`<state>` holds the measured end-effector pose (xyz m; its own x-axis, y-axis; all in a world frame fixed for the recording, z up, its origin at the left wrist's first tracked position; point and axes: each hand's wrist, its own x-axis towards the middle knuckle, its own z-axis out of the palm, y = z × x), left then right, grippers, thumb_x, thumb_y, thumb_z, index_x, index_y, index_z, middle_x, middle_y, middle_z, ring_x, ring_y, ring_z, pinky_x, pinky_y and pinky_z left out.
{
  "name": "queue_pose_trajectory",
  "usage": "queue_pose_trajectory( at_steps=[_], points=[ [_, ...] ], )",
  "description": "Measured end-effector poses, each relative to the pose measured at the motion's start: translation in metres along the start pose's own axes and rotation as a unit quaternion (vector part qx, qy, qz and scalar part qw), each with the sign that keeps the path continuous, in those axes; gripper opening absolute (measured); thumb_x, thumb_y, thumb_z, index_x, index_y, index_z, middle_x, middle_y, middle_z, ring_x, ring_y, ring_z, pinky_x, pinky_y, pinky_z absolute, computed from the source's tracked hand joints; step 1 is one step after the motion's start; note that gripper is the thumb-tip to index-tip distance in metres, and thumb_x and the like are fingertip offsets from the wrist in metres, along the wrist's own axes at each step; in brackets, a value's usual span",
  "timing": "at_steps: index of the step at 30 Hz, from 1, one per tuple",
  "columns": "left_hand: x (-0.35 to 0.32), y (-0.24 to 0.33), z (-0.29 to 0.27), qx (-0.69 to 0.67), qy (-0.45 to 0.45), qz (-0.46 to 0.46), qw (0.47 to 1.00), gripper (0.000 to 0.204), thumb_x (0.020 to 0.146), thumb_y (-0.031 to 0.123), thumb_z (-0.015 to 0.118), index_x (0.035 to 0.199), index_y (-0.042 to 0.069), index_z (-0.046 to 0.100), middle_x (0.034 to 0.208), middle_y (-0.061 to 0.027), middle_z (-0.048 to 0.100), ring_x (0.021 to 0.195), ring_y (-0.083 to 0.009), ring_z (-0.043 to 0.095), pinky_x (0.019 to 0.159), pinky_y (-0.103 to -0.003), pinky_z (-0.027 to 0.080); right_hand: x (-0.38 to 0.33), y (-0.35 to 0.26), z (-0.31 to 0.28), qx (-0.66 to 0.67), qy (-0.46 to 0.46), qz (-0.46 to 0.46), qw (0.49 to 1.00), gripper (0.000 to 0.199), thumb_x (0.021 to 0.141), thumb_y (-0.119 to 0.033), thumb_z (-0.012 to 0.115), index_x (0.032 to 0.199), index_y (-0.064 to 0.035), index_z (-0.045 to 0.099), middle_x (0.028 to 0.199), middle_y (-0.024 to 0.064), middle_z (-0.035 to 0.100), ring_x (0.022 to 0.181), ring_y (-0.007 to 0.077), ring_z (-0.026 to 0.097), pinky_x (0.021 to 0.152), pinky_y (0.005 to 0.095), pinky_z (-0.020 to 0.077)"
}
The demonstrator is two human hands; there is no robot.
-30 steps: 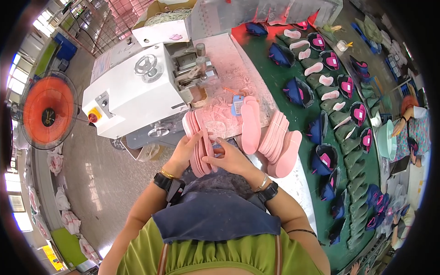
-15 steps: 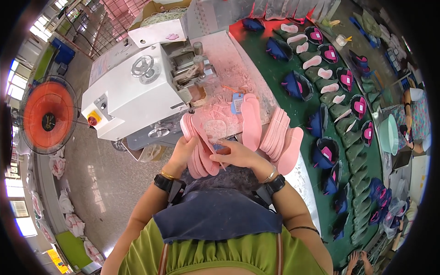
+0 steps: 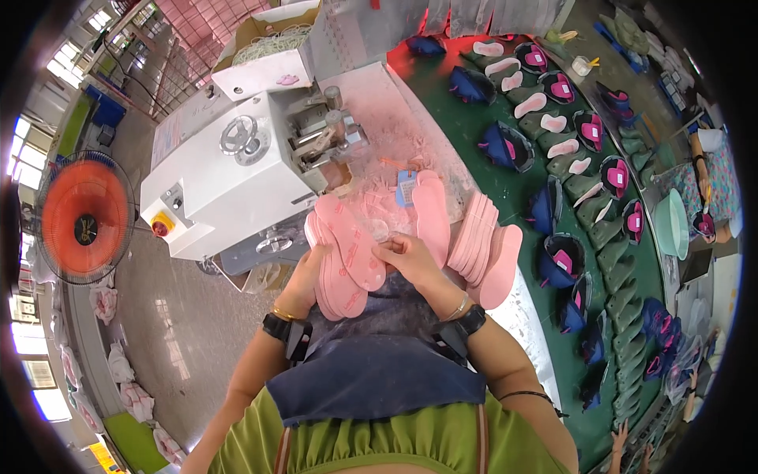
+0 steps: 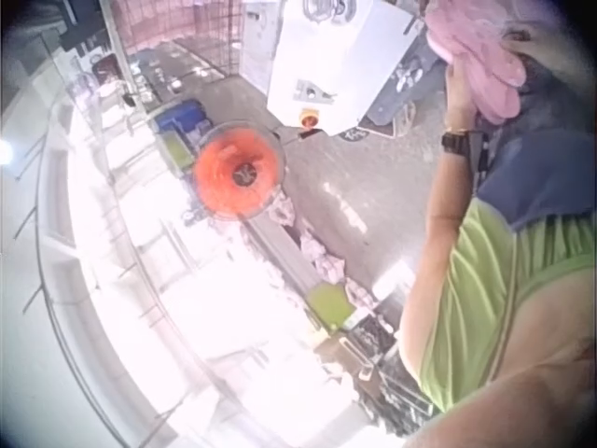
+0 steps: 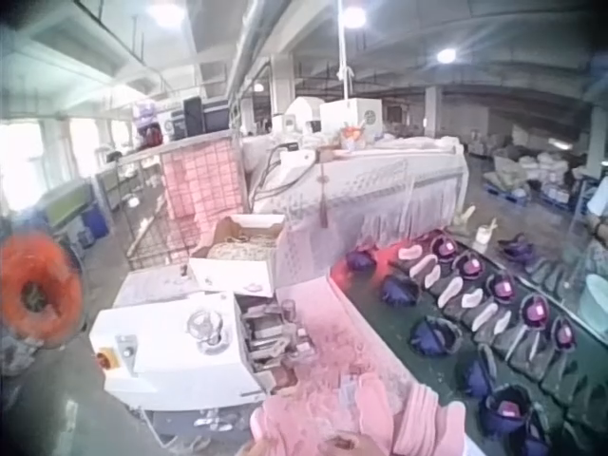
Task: The recorder collects a stack of pink shoe soles from a large bag and carries them to an assembly line where they are placed next to shoe uppers and molds for processing.
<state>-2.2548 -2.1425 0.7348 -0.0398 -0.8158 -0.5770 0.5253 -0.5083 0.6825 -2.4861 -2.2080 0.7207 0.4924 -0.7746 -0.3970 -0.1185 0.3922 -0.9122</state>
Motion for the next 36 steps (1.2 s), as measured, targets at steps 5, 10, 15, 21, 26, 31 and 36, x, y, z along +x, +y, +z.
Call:
queue_pose_trajectory(
  at_steps=[5, 10, 15, 21, 26, 31, 36],
  points=[
    [0.000, -0.006, -0.013, -0.064, -0.012, -0.030, 0.997, 0.045, 0.100, 0.026, 0.051, 0.130, -0.008, 0.051, 0.119, -0.0164, 0.064, 0.106, -0.0270, 0.065, 0.091, -0.038, 0.054, 0.022, -0.002, -0.021, 0.262, 0.092, -0.026, 0.960, 0.026, 0.091, -0.012, 0.069, 0.113, -0.0020, 0.061, 0.098, 0.0071, 0.070, 0.082, 0.0158, 0.070, 0.072, 0.0280, 0.0583],
    [-0.016, -0.008, -0.015, -0.132, -0.063, -0.093, 0.985, 0.047, 0.101, 0.028, 0.046, 0.135, -0.005, 0.046, 0.123, -0.0203, 0.062, 0.111, -0.0323, 0.064, 0.097, -0.042, 0.052, 0.066, -0.029, -0.031, 0.186, 0.115, -0.040, 0.975, 0.030, 0.090, -0.011, 0.069, 0.116, 0.0008, 0.060, 0.098, 0.0079, 0.069, 0.081, 0.0172, 0.070, 0.068, 0.0299, 0.0594],
    [-0.018, -0.012, -0.017, -0.132, -0.040, -0.084, 0.987, 0.048, 0.101, 0.028, 0.048, 0.135, -0.004, 0.046, 0.124, -0.0197, 0.062, 0.112, -0.0317, 0.063, 0.098, -0.042, 0.051, 0.125, -0.057, -0.021, 0.123, 0.119, -0.076, 0.982, 0.034, 0.088, -0.011, 0.069, 0.117, 0.0035, 0.058, 0.095, 0.0087, 0.069, 0.079, 0.0171, 0.070, 0.061, 0.0304, 0.0591],
    [-0.020, -0.010, -0.028, -0.100, 0.008, -0.071, 0.992, 0.044, 0.100, 0.028, 0.051, 0.131, -0.003, 0.050, 0.121, -0.0157, 0.064, 0.108, -0.0268, 0.064, 0.095, -0.039, 0.052, 0.128, -0.081, -0.048, 0.021, 0.150, -0.026, 0.988, 0.024, 0.089, -0.013, 0.067, 0.108, 0.0010, 0.062, 0.092, 0.0138, 0.068, 0.074, 0.0243, 0.070, 0.061, 0.0336, 0.0573],
    [-0.023, -0.015, -0.029, -0.116, -0.011, -0.075, 0.990, 0.043, 0.100, 0.029, 0.052, 0.130, -0.002, 0.052, 0.120, -0.0146, 0.064, 0.107, -0.0255, 0.064, 0.094, -0.037, 0.053, 0.132, -0.091, -0.060, -0.363, 0.313, -0.310, 0.821, 0.040, 0.086, -0.034, 0.067, 0.102, 0.0032, 0.065, 0.089, 0.0208, 0.069, 0.083, 0.0352, 0.070, 0.074, 0.0450, 0.0514],
    [-0.023, -0.020, -0.015, -0.098, -0.018, -0.065, 0.993, 0.042, 0.101, 0.033, 0.052, 0.129, 0.001, 0.053, 0.121, -0.0128, 0.064, 0.107, -0.0255, 0.064, 0.094, -0.038, 0.053, 0.175, -0.075, -0.055, -0.262, 0.274, -0.057, 0.924, 0.051, 0.081, -0.045, 0.070, 0.107, -0.0005, 0.069, 0.089, 0.0201, 0.072, 0.086, 0.0324, 0.070, 0.072, 0.0423, 0.0522],
    [-0.064, -0.018, -0.073, -0.102, 0.033, -0.048, 0.993, 0.044, 0.101, 0.040, 0.051, 0.130, 0.007, 0.052, 0.120, -0.0098, 0.063, 0.109, -0.0266, 0.062, 0.094, -0.042, 0.052, 0.183, -0.118, 0.019, 0.007, 0.088, -0.136, 0.987, 0.021, 0.092, -0.026, 0.059, 0.093, -0.0081, 0.070, 0.084, 0.0119, 0.070, 0.076, 0.0242, 0.069, 0.065, 0.0419, 0.0531]
  ],
)
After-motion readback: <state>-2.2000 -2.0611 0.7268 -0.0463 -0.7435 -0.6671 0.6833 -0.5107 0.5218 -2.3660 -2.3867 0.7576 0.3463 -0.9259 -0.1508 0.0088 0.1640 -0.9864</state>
